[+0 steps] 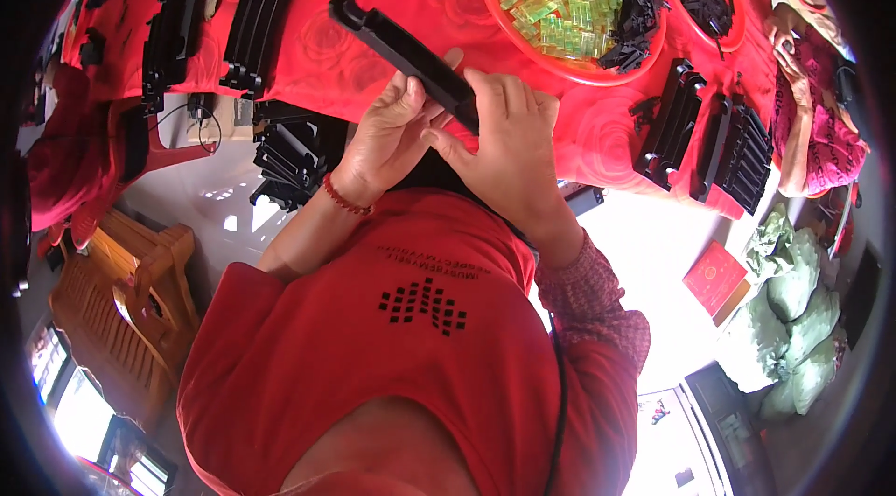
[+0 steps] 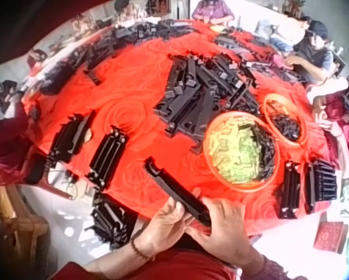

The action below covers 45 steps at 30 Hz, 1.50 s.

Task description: The person assembles plastic components by taking small plastic parts from trays and inserting them into black plastic housings by hand.

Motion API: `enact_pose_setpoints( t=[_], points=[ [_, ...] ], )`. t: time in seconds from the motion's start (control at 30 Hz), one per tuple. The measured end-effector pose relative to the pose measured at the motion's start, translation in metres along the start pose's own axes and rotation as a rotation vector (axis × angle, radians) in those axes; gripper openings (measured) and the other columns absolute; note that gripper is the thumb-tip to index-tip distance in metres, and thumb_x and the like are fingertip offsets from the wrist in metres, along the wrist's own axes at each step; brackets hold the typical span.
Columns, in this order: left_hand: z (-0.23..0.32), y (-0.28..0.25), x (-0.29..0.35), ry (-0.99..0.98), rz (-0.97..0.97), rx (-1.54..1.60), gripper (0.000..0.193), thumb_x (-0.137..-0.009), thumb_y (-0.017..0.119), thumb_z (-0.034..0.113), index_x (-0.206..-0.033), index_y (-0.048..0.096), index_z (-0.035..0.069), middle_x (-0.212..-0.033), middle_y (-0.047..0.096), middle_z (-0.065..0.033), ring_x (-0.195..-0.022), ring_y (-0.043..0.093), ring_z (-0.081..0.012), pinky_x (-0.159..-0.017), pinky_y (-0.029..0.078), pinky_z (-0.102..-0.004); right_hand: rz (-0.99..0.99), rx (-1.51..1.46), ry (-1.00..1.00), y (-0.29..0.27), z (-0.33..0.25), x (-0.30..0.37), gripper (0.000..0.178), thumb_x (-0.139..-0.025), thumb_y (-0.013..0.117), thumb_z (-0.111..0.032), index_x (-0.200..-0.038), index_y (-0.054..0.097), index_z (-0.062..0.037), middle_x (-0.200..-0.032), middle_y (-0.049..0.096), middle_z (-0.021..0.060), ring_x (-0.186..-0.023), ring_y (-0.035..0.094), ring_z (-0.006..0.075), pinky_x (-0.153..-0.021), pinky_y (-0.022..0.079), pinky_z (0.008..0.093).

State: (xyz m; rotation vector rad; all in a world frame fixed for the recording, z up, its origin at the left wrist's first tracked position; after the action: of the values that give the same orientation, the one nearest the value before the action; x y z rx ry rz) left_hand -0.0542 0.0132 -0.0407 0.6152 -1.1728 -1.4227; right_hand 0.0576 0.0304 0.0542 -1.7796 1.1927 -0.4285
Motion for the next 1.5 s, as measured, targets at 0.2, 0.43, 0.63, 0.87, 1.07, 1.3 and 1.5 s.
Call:
enact_pose_setpoints(
  t=[0.2, 0.43, 0.63, 0.87, 1.07, 1.3, 1.5],
  points=[
    [0.001, 0.007, 0.003, -0.103, -0.023, -0.047, 0.04, -0.098, 0.061, 0.026, -0.132, 0.052, 0.006, -0.143, 0.051, -0.0088, -0.126, 0.053, -0.0218, -0.11, 0.038, -0.0376, 0.003, -0.046, 0.084, 0.009, 0.029, 0.008, 0.034, -0.082, 0.072, -0.022, -0.111, 0.061, -0.0063, -0.096, 0.062, 0.0103, -0.095, 0.057, 0.0294, -0.085, 0.036, 0.0434],
    [0.025, 0.018, 0.024, 0.004, 0.076, -1.371, 0.037, -0.09, 0.07, 0.012, -0.125, 0.059, 0.007, -0.101, 0.066, -0.0066, -0.09, 0.063, -0.0181, -0.085, 0.052, -0.0345, -0.056, 0.151, 0.024, 0.006, 0.067, 0.022, 0.034, -0.084, 0.07, -0.023, -0.113, 0.062, -0.0069, -0.102, 0.063, 0.0075, -0.097, 0.057, 0.0271, -0.088, 0.035, 0.0416],
    [0.044, 0.039, 0.005, 0.755, -0.01, -2.26, 0.047, -0.084, 0.069, 0.019, -0.13, 0.059, 0.013, -0.128, 0.058, -0.0028, -0.126, 0.049, -0.0256, -0.108, 0.034, -0.0494, 0.074, 0.069, 0.018, -0.006, 0.063, 0.013, 0.035, -0.086, 0.072, -0.026, -0.112, 0.062, -0.0057, -0.095, 0.064, 0.0085, -0.09, 0.06, 0.0277, -0.085, 0.039, 0.0411],
    [0.043, 0.029, -0.004, 0.749, -0.028, -2.226, 0.041, -0.08, 0.073, 0.024, -0.119, 0.065, 0.014, -0.113, 0.061, -0.0005, -0.116, 0.053, -0.0217, -0.112, 0.027, -0.0564, 0.346, 0.056, 0.315, -0.009, 0.12, -0.043, 0.031, -0.088, 0.069, -0.028, -0.105, 0.063, -0.0019, -0.089, 0.068, 0.0163, -0.079, 0.066, 0.0344, -0.072, 0.051, 0.0438],
    [0.046, 0.027, 0.005, 0.766, -0.029, -2.16, 0.037, -0.077, 0.077, 0.024, -0.11, 0.067, 0.013, -0.102, 0.062, -0.0007, -0.101, 0.057, -0.022, -0.101, 0.039, -0.047, 0.225, 0.364, 0.4, 0.006, 0.129, -0.071, 0.035, -0.089, 0.065, -0.032, -0.099, 0.059, 0.001, -0.089, 0.069, 0.0223, -0.081, 0.069, 0.0408, -0.074, 0.055, 0.0475],
    [0.049, 0.021, 0.001, 0.741, -0.031, -2.068, 0.037, -0.076, 0.078, 0.024, -0.109, 0.067, 0.013, -0.102, 0.063, -0.0022, -0.095, 0.056, -0.0238, -0.08, 0.044, -0.0387, 0.322, 0.041, 0.415, -0.014, 0.136, -0.052, 0.021, -0.087, 0.065, -0.021, -0.099, 0.062, -0.0036, -0.086, 0.069, 0.0164, -0.078, 0.069, 0.0347, -0.072, 0.054, 0.0436],
    [0.051, 0.021, 0.001, 0.736, -0.052, -2.033, 0.039, -0.076, 0.079, 0.021, -0.112, 0.068, 0.012, -0.102, 0.063, -0.0046, -0.094, 0.056, -0.026, -0.082, 0.045, -0.039, 0.379, -0.037, 0.439, -0.007, 0.146, -0.038, 0.018, -0.09, 0.063, -0.019, -0.099, 0.063, -0.0033, -0.084, 0.069, 0.0149, -0.078, 0.069, 0.0335, -0.073, 0.053, 0.0414]
  ],
)
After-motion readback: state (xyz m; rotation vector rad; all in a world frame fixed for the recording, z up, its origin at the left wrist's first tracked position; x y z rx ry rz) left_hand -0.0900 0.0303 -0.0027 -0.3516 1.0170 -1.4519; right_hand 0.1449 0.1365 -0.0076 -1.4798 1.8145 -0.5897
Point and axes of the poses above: each hand's wrist, its own x-axis away from the middle knuckle, its own y-axis out of the palm, z = x × y, the point moved 7 cm from there along -x, towards the middle knuckle
